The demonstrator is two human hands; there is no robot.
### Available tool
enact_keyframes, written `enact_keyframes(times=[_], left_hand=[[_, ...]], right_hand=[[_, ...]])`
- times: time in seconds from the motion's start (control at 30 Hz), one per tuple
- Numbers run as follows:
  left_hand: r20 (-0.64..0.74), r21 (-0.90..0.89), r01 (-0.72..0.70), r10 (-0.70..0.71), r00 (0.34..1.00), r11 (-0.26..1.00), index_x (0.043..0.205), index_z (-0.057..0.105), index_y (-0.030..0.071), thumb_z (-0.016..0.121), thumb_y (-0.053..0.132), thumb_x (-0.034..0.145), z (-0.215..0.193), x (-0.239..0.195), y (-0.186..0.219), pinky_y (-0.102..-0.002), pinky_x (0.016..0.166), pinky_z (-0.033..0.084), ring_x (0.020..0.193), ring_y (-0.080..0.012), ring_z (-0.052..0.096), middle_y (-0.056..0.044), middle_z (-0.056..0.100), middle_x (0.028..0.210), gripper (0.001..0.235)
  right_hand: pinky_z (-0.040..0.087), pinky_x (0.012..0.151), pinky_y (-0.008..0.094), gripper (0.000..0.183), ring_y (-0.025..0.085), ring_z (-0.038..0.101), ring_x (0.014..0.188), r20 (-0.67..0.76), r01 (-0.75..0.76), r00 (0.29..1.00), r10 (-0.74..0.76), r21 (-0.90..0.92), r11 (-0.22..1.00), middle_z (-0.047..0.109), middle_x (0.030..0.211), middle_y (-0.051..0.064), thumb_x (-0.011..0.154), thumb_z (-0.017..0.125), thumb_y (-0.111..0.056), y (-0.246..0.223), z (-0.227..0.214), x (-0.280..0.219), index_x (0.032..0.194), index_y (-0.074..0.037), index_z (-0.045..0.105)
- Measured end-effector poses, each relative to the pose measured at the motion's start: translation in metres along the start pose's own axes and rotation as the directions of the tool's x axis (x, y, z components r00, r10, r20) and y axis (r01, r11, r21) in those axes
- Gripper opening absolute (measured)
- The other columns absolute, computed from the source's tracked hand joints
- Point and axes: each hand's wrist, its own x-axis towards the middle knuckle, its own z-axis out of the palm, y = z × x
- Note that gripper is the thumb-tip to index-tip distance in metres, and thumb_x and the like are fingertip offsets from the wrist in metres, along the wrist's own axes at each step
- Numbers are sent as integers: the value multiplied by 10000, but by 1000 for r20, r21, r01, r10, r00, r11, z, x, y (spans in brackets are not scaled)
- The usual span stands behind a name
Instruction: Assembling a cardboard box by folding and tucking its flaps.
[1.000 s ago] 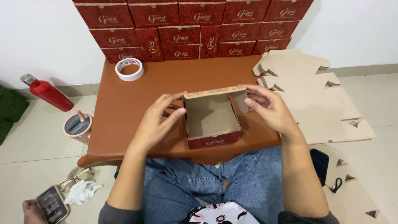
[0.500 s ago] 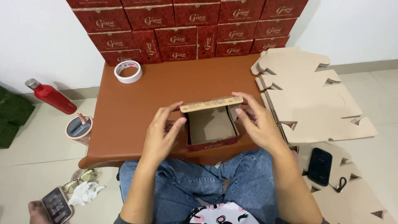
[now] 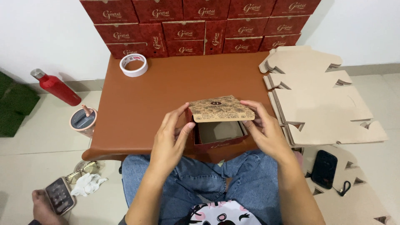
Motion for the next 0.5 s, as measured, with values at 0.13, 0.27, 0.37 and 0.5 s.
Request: enact_keyframes(times=[0.13, 0.27, 0.37, 0.5], left_hand=[[-3, 27, 46, -45, 999, 999, 1448, 513, 165, 570, 318, 987, 2, 0, -2, -584, 842, 595, 982, -488, 698, -208, 563, 1387, 489], [55, 96, 53, -58, 997, 994, 1487, 413, 148, 484, 320, 1015, 4, 1, -10, -677, 898, 520, 1067, -547, 635, -245, 541, 1418, 508], [87, 135, 37, -49, 995, 990, 1499, 375, 152, 474, 328, 1019, 1, 1, -14, -691, 915, 489, 1151, -552, 588, -259, 546, 1423, 521], [131, 306, 20, -63, 989, 952, 1508, 394, 204, 510, 360, 1004, -6, 0, -15, -693, 893, 479, 1155, -545, 591, -221, 591, 1396, 540]], right_hand=[[567, 904, 571, 417, 461, 646, 1138, 13, -13, 1000, 13, 15, 1000, 645, 1348, 203, 962, 568, -61, -4, 3, 0, 1374, -122, 535], [559, 911, 555, 449, 439, 662, 1129, 16, 17, 1000, -17, 5, 1000, 663, 1316, 203, 937, 586, -14, 0, 8, 1, 1374, -110, 546], [561, 905, 553, 443, 438, 663, 1126, 16, 18, 1000, -18, -8, 1000, 660, 1312, 218, 940, 592, -16, -2, 10, 0, 1372, -97, 542], [560, 915, 528, 439, 422, 661, 1138, 19, 3, 1000, -3, -16, 1000, 656, 1329, 204, 942, 602, -38, 4, 11, 1, 1372, -100, 538]])
